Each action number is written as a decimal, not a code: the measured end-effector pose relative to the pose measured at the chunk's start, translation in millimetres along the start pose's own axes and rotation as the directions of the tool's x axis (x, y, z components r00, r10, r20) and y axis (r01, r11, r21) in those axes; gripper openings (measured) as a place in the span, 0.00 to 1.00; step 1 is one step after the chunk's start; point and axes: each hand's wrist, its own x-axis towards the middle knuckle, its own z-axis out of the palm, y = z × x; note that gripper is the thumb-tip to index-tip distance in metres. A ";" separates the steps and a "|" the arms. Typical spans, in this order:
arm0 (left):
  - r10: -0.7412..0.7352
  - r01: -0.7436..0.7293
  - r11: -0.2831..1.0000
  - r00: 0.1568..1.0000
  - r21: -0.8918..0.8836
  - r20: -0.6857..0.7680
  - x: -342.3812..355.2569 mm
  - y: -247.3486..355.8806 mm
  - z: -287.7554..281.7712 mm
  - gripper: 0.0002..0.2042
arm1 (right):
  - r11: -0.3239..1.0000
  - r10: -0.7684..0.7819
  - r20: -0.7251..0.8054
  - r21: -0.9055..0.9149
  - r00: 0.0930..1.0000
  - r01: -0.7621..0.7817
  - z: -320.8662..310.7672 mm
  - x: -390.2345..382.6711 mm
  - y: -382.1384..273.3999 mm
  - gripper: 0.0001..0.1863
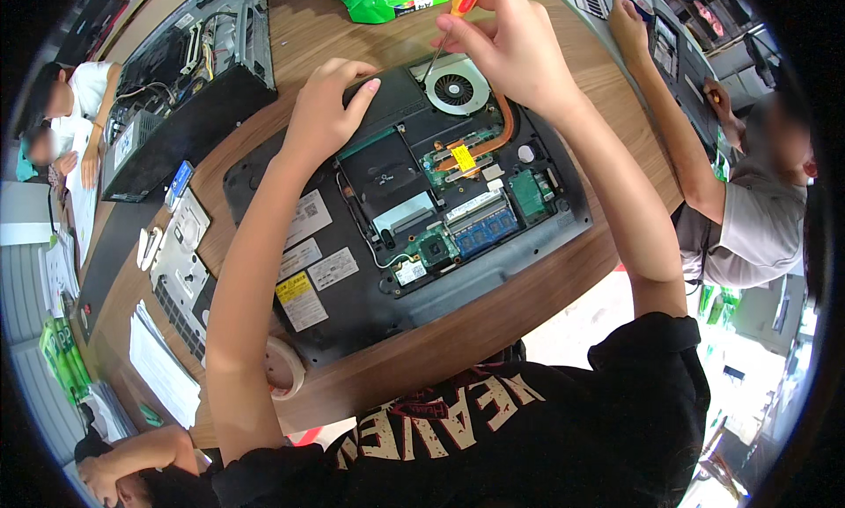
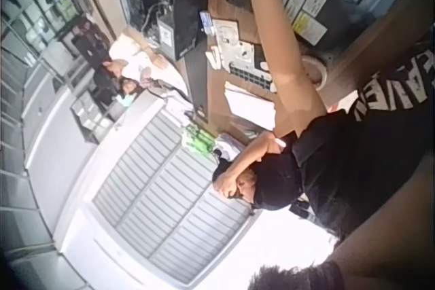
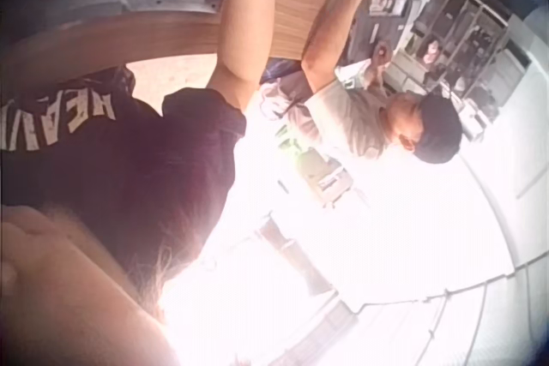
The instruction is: The person unscrews and removes the internal cooling fan from a laptop using a screwdriver, handles a roll of tape, and manipulates various internal hardware components.
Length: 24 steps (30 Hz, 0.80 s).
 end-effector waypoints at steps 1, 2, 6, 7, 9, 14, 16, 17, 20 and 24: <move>0.014 -0.014 1.000 0.999 -0.016 -0.032 -0.1 0.0 0.8 0.11 | 1.000 -0.009 -0.020 0.004 1.000 0.009 -1.1 0.0 -0.3 0.22; 0.024 -0.026 0.999 0.998 -0.029 -0.064 -0.7 0.2 1.2 0.11 | 1.000 -0.018 -0.039 0.010 0.999 0.018 -1.2 0.2 0.0 0.22; 0.035 -0.037 0.999 0.997 -0.023 -0.075 -1.4 1.5 2.3 0.10 | 0.999 -0.021 -0.037 0.029 0.999 0.022 -0.8 -0.3 -0.2 0.22; 0.036 -0.037 0.999 0.996 -0.021 -0.079 -1.9 1.8 2.2 0.10 | 0.999 -0.032 -0.008 0.018 0.999 0.032 0.0 -1.5 0.8 0.21; 0.033 -0.034 0.999 0.996 -0.019 -0.081 -2.7 2.4 2.8 0.09 | 0.999 -0.038 0.023 0.009 0.999 0.038 1.8 -2.4 2.2 0.21; 0.052 -0.052 0.999 0.994 -0.001 -0.097 -1.8 1.7 4.9 0.08 | 1.000 -0.011 -0.009 0.026 1.000 0.011 2.0 -2.4 6.6 0.21; 0.050 -0.051 0.999 0.993 -0.004 -0.107 -2.2 0.2 2.4 0.08 | 0.999 0.003 0.006 0.040 1.000 -0.003 2.6 1.1 1.4 0.21; 0.052 -0.053 0.999 0.993 -0.008 -0.110 -2.5 0.0 3.3 0.08 | 0.998 0.019 0.015 0.054 1.000 -0.020 2.5 0.5 0.8 0.21; 0.049 -0.050 0.999 0.993 -0.007 -0.108 -2.9 -0.4 4.8 0.08 | 1.000 0.004 0.005 0.030 1.000 -0.004 2.8 -1.6 1.7 0.21; 0.042 -0.043 0.999 0.994 -0.010 -0.104 -2.6 2.3 5.6 0.08 | 0.997 -0.071 0.007 -0.037 0.997 0.071 2.2 -3.9 7.2 0.21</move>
